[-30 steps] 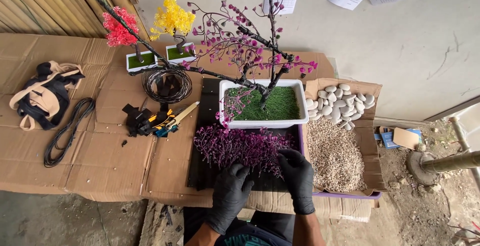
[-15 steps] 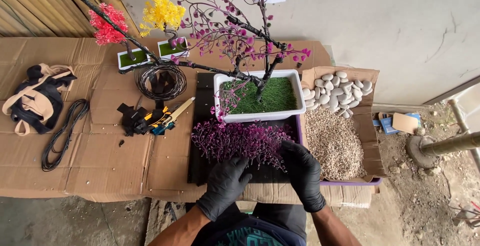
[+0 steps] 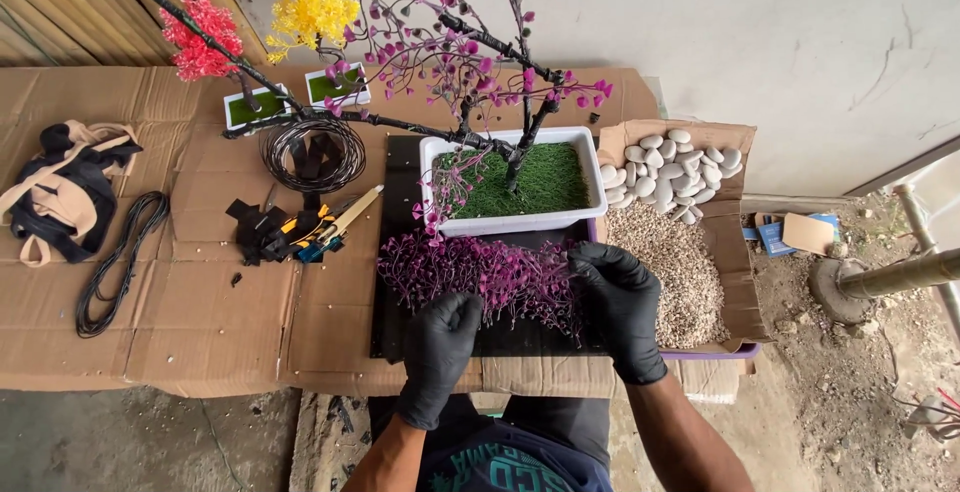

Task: The person attaches purple artificial leaves to the branches of a small bonsai tree in a white rectangular pot. They pick up leaf clusters from a tray and carefully place them onto the branches, adjusting the arrangement by hand.

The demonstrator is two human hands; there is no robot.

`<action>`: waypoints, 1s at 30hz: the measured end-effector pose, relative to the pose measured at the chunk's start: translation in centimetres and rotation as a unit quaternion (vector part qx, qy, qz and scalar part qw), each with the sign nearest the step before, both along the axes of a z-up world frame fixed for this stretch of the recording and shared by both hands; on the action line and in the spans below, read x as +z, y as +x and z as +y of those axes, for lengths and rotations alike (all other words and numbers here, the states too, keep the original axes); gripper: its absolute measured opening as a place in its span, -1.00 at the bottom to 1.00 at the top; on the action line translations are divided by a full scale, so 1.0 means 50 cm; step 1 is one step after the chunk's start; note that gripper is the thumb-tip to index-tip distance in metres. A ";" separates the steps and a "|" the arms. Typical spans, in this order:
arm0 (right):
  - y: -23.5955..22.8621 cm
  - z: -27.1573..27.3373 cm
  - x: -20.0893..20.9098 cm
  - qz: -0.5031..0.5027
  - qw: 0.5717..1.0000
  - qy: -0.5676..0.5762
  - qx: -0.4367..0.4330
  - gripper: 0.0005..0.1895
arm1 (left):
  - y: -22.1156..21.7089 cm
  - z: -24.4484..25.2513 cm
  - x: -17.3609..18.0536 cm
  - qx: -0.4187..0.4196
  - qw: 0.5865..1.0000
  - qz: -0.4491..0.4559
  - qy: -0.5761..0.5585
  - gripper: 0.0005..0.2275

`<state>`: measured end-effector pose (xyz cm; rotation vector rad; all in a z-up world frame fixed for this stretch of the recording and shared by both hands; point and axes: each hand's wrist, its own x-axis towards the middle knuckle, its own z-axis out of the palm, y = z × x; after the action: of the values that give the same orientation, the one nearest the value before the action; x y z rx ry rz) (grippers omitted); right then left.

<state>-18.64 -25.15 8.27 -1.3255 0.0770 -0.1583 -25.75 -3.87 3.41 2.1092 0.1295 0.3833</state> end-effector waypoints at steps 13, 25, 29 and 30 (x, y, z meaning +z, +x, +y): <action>-0.032 0.054 -0.160 0.017 0.991 -0.121 0.051 -0.63 | 0.051 -0.073 -0.084 -0.011 0.682 0.193 -0.706 -0.68; -0.041 0.072 -0.110 0.146 0.984 -0.093 0.042 -0.69 | 0.100 -0.057 -0.031 0.050 0.860 0.156 -0.483 -0.77; -0.020 0.072 -0.105 0.152 0.971 -0.154 0.103 -0.70 | 0.096 -0.046 -0.023 0.047 0.859 0.142 -0.490 -0.66; -0.016 0.064 -0.120 0.153 0.971 -0.153 0.102 -0.70 | 0.090 -0.048 -0.029 0.047 0.859 0.143 -0.489 -0.66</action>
<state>-19.44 -21.95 2.25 -1.6494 0.1814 0.2197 -21.23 -6.27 1.97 1.1261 0.4923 0.0162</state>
